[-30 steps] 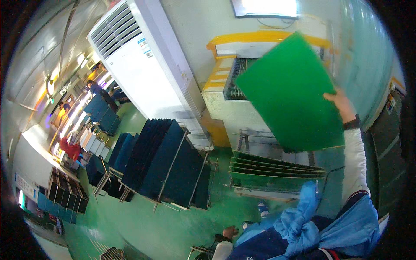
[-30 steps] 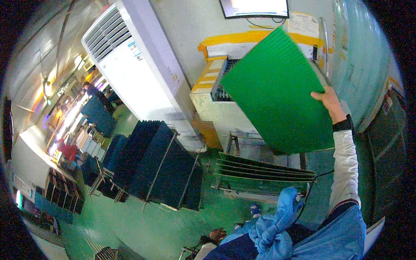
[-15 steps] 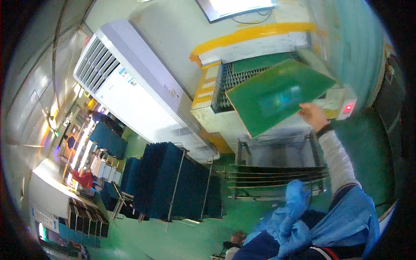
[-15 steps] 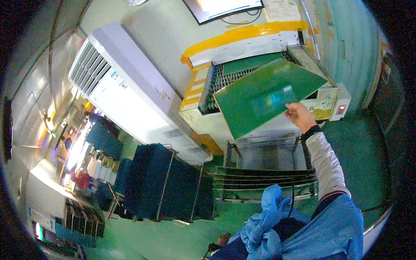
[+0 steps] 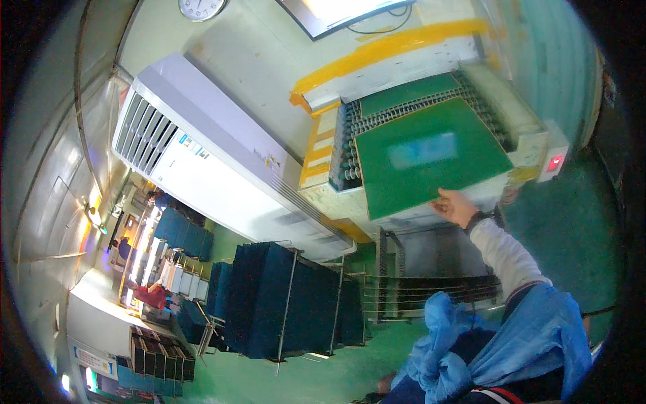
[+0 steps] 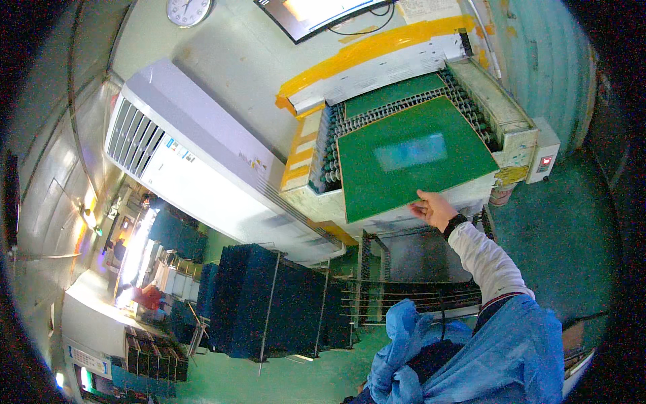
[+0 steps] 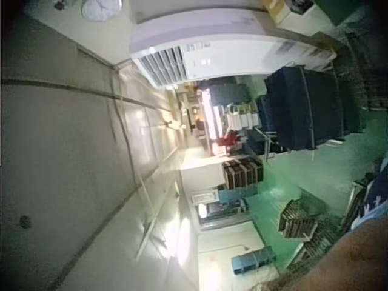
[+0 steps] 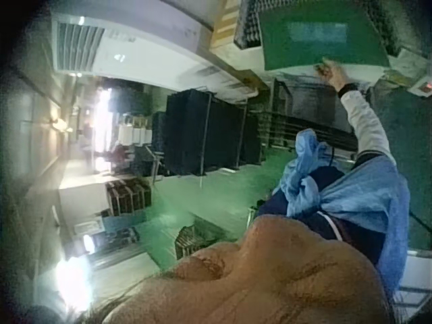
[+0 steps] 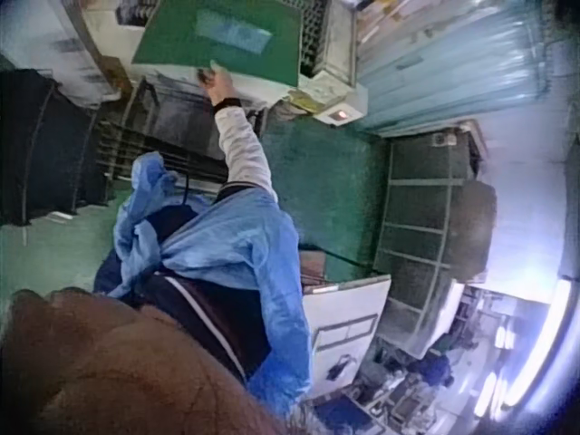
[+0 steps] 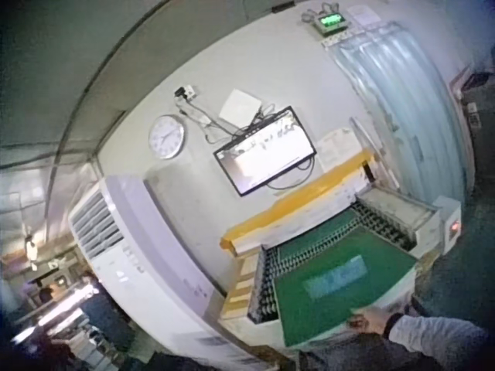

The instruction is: Loading green fabrication panels into a processing machine and then moving them to a drying rack.

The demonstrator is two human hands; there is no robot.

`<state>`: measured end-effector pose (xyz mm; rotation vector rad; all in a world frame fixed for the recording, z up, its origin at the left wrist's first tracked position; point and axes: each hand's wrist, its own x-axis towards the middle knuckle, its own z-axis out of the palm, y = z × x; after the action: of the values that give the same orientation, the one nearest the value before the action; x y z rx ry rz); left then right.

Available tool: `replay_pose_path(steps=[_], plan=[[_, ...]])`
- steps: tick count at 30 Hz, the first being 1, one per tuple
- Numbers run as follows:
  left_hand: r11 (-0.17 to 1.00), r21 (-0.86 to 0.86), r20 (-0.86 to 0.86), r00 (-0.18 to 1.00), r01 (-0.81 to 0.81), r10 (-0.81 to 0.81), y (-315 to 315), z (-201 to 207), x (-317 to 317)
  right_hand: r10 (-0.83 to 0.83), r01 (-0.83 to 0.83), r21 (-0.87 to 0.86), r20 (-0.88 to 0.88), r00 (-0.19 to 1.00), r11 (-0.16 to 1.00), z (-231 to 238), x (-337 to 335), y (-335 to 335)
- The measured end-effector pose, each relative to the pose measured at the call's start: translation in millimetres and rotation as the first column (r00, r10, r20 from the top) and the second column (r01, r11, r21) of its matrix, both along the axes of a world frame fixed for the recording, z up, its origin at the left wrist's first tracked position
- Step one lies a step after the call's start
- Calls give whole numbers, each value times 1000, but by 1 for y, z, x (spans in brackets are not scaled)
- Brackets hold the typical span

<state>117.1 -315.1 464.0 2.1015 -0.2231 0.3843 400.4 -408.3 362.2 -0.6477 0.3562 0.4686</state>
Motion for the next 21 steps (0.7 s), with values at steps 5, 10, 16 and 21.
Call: replay_pose_path(steps=[5,10,16,21], plan=[[1000,16,-32,999,-5,5,0,-1,9,116,-114,-34,72,991,993,1,20,4],[997,75,-99,994,-29,37,-1,-6,15,72,-69,-30,114,991,997,-5,47,8],[998,9,-63,996,-55,55,2,11,26,266,-258,-81,119,957,963,1,57,5],[999,42,44,999,-8,6,-2,-10,34,301,-295,-64,147,942,953,-2,67,5]])
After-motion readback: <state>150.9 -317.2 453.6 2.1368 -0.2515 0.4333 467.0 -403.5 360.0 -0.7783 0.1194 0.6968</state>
